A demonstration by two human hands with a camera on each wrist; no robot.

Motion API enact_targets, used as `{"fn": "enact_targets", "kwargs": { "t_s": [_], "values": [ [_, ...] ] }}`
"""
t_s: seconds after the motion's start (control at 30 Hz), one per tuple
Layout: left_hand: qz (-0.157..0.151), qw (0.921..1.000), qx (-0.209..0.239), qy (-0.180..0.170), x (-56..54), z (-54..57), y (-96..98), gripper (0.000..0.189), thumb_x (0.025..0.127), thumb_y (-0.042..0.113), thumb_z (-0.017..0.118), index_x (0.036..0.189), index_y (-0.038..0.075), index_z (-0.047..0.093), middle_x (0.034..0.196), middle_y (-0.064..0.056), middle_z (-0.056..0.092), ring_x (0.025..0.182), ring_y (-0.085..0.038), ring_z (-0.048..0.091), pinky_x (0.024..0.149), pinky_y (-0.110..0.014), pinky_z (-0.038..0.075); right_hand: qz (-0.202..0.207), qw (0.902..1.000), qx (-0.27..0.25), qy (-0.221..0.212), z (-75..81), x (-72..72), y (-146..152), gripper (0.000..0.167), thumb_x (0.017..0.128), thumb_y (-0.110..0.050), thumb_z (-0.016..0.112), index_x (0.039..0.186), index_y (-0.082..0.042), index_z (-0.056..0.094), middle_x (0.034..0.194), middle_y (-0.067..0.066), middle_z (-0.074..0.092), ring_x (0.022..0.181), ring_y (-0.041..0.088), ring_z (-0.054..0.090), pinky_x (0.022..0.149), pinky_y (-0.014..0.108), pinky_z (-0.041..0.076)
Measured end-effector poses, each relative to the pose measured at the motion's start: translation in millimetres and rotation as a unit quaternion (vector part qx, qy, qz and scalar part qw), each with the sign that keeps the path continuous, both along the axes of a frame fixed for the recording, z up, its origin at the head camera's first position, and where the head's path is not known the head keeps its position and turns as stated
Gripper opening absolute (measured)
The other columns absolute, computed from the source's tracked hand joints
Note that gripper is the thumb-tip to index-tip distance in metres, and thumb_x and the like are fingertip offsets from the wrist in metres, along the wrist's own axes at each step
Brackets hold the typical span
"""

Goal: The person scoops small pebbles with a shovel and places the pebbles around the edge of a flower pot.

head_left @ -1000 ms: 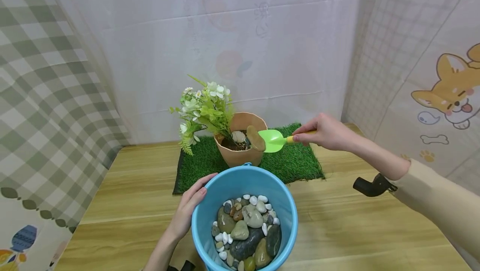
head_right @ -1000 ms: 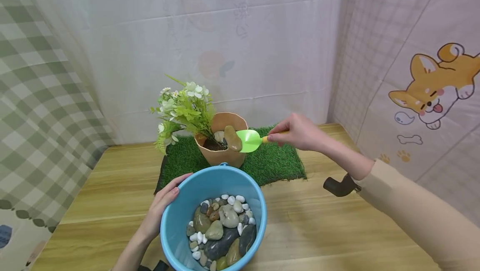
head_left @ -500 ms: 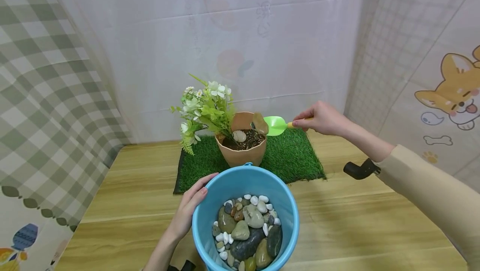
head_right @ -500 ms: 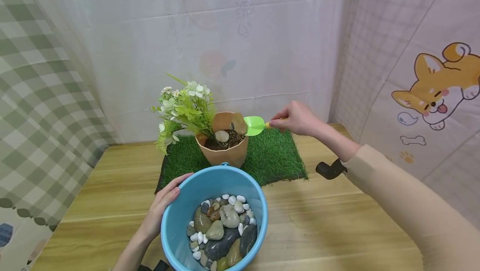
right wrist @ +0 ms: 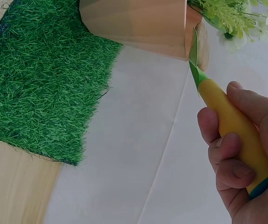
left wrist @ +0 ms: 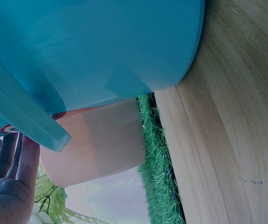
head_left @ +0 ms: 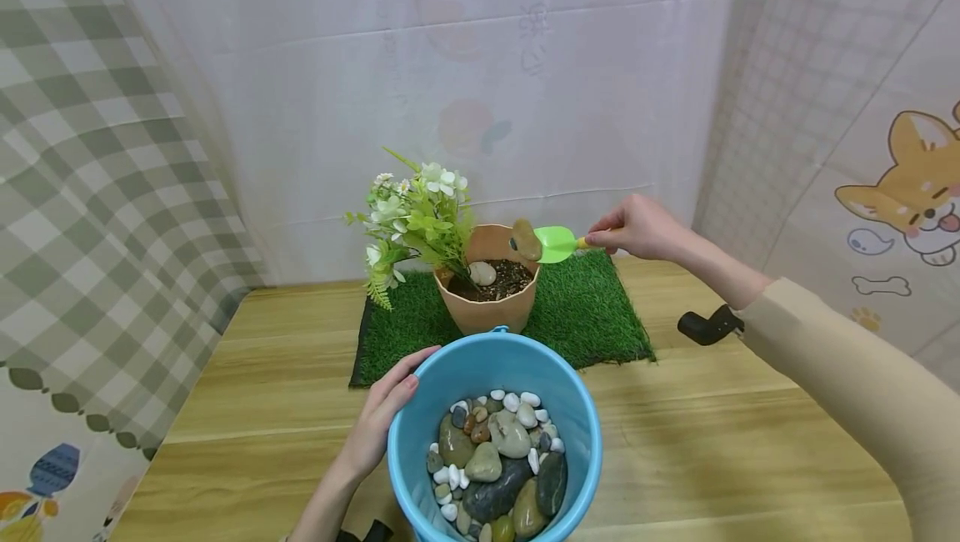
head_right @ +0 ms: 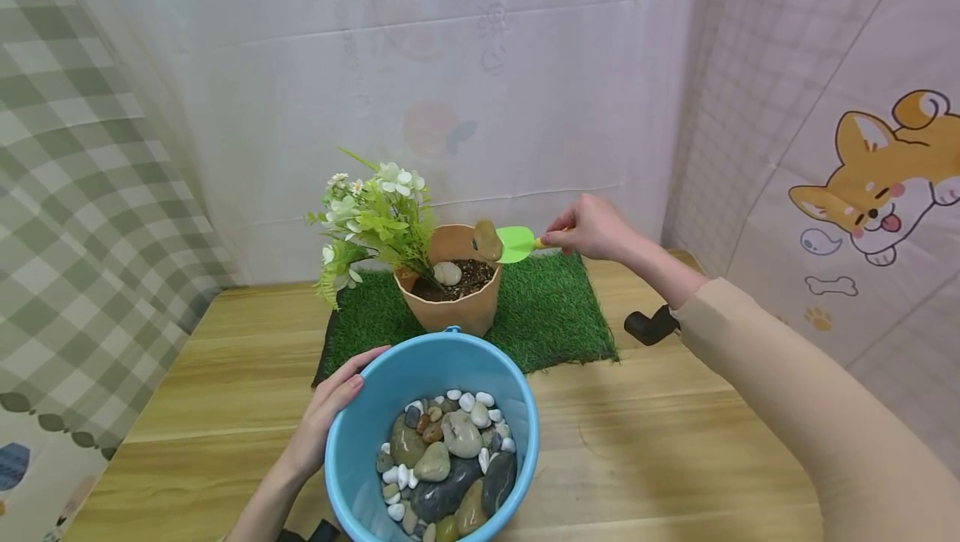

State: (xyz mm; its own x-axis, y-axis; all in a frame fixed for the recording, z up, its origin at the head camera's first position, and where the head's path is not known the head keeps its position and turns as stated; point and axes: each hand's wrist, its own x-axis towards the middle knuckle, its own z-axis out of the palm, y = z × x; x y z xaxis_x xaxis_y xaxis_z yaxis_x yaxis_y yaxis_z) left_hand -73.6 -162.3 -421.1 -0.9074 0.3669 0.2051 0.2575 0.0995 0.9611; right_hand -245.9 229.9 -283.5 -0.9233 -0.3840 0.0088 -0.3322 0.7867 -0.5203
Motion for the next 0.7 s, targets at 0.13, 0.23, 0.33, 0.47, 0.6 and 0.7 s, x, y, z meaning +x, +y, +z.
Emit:
{"fn": "enact_targets", "kwargs": {
  "t_s": [0.13,0.23,0.33,0.47,0.6,0.7],
  "values": [
    [0.000,1.0000,0.001,0.001,-0.1,-0.1,0.0,0.050,0.114,0.019,0.033,0.157,-0.005,0.039,0.154,-0.035,0.048,0.126,0.002,0.065,0.098,-0.024,0.058,0.002,0.9999,0.010,0.012,-0.5,-2.6,-0.9,0.024,0.101,-0.024,0.071,0.110,-0.005,0.083,0.082,0.010,0.082,0.059,0.013,0.055,0.049,0.023,0.029],
    [0.000,1.0000,-0.002,0.001,0.0,0.1,0.1,0.050,0.114,0.019,0.033,0.157,-0.005,0.039,0.154,-0.035,0.048,0.126,0.002,0.065,0.098,-0.025,0.058,0.004,0.9998,0.013,0.017,-0.8,-3.7,-1.9,0.023,0.101,-0.022,0.071,0.108,-0.006,0.084,0.078,0.009,0.081,0.057,0.012,0.052,0.049,0.023,0.029],
    [0.002,1.0000,-0.005,0.001,0.1,0.4,0.3,0.050,0.114,0.019,0.033,0.157,-0.006,0.039,0.154,-0.035,0.048,0.126,0.002,0.065,0.099,-0.027,0.059,0.007,0.9997,0.014,0.017,-1.0,-4.7,-3.1,0.022,0.100,-0.022,0.071,0.108,-0.006,0.084,0.074,0.007,0.079,0.054,0.010,0.046,0.049,0.022,0.028],
    [0.005,1.0000,-0.008,0.002,0.4,1.0,0.5,0.050,0.114,0.019,0.033,0.157,-0.006,0.039,0.153,-0.035,0.049,0.125,0.002,0.065,0.099,-0.029,0.059,0.009,0.9997,0.015,0.019,-0.7,-6.2,-4.8,0.023,0.100,-0.023,0.071,0.109,-0.006,0.084,0.069,0.002,0.076,0.051,0.009,0.040,0.049,0.022,0.027],
    [0.004,0.9999,-0.009,0.001,0.6,1.2,0.4,0.050,0.114,0.019,0.033,0.157,-0.004,0.040,0.153,-0.035,0.049,0.125,0.002,0.065,0.098,-0.029,0.059,0.008,0.9996,0.017,0.019,0.4,-7.9,-6.0,0.023,0.100,-0.023,0.071,0.109,-0.006,0.084,0.065,-0.001,0.073,0.049,0.008,0.038,0.048,0.022,0.027],
    [0.004,1.0000,-0.008,0.001,0.5,1.1,0.2,0.050,0.114,0.019,0.033,0.157,-0.005,0.040,0.153,-0.036,0.049,0.125,0.003,0.065,0.098,-0.026,0.059,0.007,0.9996,0.019,0.018,1.7,-9.5,-7.4,0.024,0.100,-0.023,0.071,0.110,-0.005,0.083,0.065,-0.002,0.073,0.049,0.008,0.036,0.048,0.022,0.026]
  ]
}}
